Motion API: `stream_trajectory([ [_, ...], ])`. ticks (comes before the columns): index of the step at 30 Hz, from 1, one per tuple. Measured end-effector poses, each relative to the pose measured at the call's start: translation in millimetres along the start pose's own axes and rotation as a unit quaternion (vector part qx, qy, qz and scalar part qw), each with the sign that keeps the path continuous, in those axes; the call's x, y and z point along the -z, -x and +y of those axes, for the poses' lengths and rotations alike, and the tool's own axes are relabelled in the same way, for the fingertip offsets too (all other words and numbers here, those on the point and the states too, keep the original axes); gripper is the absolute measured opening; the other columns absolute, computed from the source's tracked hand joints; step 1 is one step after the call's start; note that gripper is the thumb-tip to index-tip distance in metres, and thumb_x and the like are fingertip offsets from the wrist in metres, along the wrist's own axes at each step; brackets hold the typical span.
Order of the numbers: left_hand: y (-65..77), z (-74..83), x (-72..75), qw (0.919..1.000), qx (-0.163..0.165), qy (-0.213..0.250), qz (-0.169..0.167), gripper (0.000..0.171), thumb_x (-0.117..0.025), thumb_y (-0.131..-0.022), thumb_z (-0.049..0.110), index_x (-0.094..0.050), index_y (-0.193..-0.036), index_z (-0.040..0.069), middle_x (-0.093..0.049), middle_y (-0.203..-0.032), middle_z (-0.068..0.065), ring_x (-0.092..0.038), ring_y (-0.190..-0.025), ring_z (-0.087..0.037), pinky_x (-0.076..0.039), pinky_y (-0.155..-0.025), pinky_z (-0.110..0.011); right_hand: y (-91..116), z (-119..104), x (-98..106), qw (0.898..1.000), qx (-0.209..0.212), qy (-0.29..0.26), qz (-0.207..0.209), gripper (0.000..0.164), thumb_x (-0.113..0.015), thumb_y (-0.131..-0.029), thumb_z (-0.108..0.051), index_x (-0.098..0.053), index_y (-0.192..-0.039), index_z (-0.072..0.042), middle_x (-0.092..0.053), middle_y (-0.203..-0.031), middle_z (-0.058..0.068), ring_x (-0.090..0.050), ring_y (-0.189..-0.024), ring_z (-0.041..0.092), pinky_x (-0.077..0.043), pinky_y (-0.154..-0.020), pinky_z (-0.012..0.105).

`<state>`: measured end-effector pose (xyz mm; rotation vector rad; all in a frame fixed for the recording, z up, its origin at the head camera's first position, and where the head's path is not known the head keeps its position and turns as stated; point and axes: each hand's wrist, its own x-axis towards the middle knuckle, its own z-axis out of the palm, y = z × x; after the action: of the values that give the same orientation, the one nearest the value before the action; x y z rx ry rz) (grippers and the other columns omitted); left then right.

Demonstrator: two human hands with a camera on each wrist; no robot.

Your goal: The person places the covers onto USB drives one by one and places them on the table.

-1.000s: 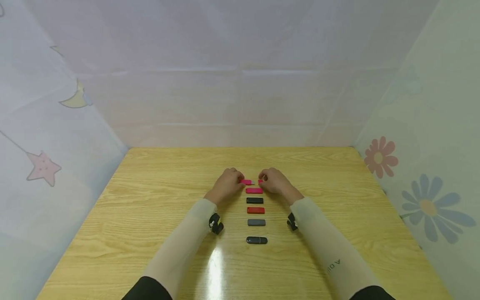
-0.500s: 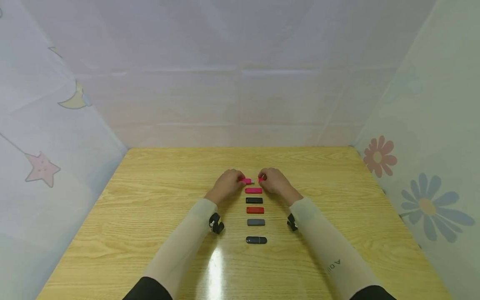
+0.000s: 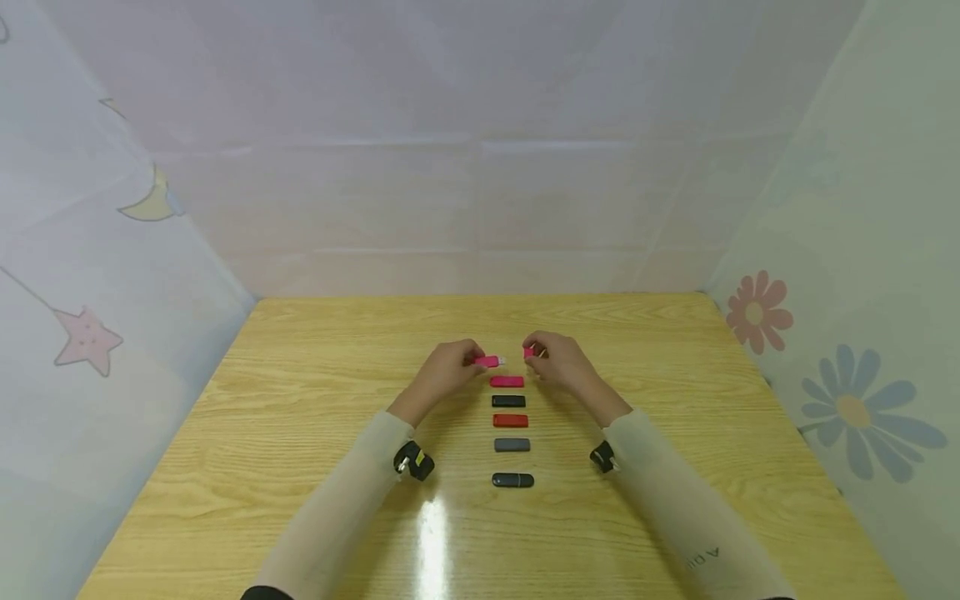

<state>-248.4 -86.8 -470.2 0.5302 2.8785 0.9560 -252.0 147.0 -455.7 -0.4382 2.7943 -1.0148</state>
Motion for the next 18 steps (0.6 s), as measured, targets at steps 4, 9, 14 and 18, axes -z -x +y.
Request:
stream_trajectory([
  [4, 7.4, 2.7, 4.9, 0.9997, -0.014, 0.021, 0.005, 0.015, -0.072, -0.097, 0.023, -0.072, -0.108, 0.013, -0.073, -0.098, 0.0, -0.066, -0.089, -0.014, -0.056, -0.079, -0.033, 9.4, -4.5, 5.8, 1.0, 0.012, -0.025, 0.009, 0.028, -0.064, -0.101, -0.015, -0.063, -0.126, -0.003, -0.066, -0.097, 0.008, -0.065, -0.071, 0.016, -0.055, -0.06, 0.03],
  [9, 12.9, 6.7, 8.4, 0.999, -0.024, 0.037, -0.004, 0.015, -0.072, -0.097, 0.021, -0.071, -0.109, 0.013, -0.073, -0.101, 0.0, -0.067, -0.094, -0.015, -0.056, -0.083, -0.034, 18.4, -7.8, 8.9, 0.999, 0.024, -0.035, 0.02, 0.028, -0.065, -0.1, -0.016, -0.064, -0.125, -0.004, -0.066, -0.094, 0.006, -0.066, -0.072, 0.018, -0.055, -0.062, 0.031],
  [14, 18.5, 12.6, 11.3, 0.9983, -0.027, 0.05, -0.01, 0.017, -0.072, -0.097, 0.022, -0.071, -0.111, 0.013, -0.072, -0.101, 0.002, -0.066, -0.093, -0.013, -0.056, -0.081, -0.032, 25.1, -12.2, 8.7, 0.998, 0.018, -0.062, 0.012, 0.028, -0.066, -0.1, -0.016, -0.063, -0.124, -0.004, -0.066, -0.094, 0.005, -0.068, -0.078, 0.022, -0.055, -0.064, 0.031],
  [18, 24.7, 17.3, 14.3, 0.9975, -0.03, 0.064, -0.01, 0.017, -0.071, -0.097, 0.021, -0.071, -0.113, 0.013, -0.072, -0.1, 0.003, -0.066, -0.092, -0.012, -0.056, -0.08, -0.032, 31.9, -16.3, 9.7, 0.997, 0.022, -0.077, 0.012, 0.024, -0.066, -0.1, -0.015, -0.063, -0.122, -0.005, -0.067, -0.094, 0.006, -0.069, -0.08, 0.025, -0.055, -0.065, 0.032],
])
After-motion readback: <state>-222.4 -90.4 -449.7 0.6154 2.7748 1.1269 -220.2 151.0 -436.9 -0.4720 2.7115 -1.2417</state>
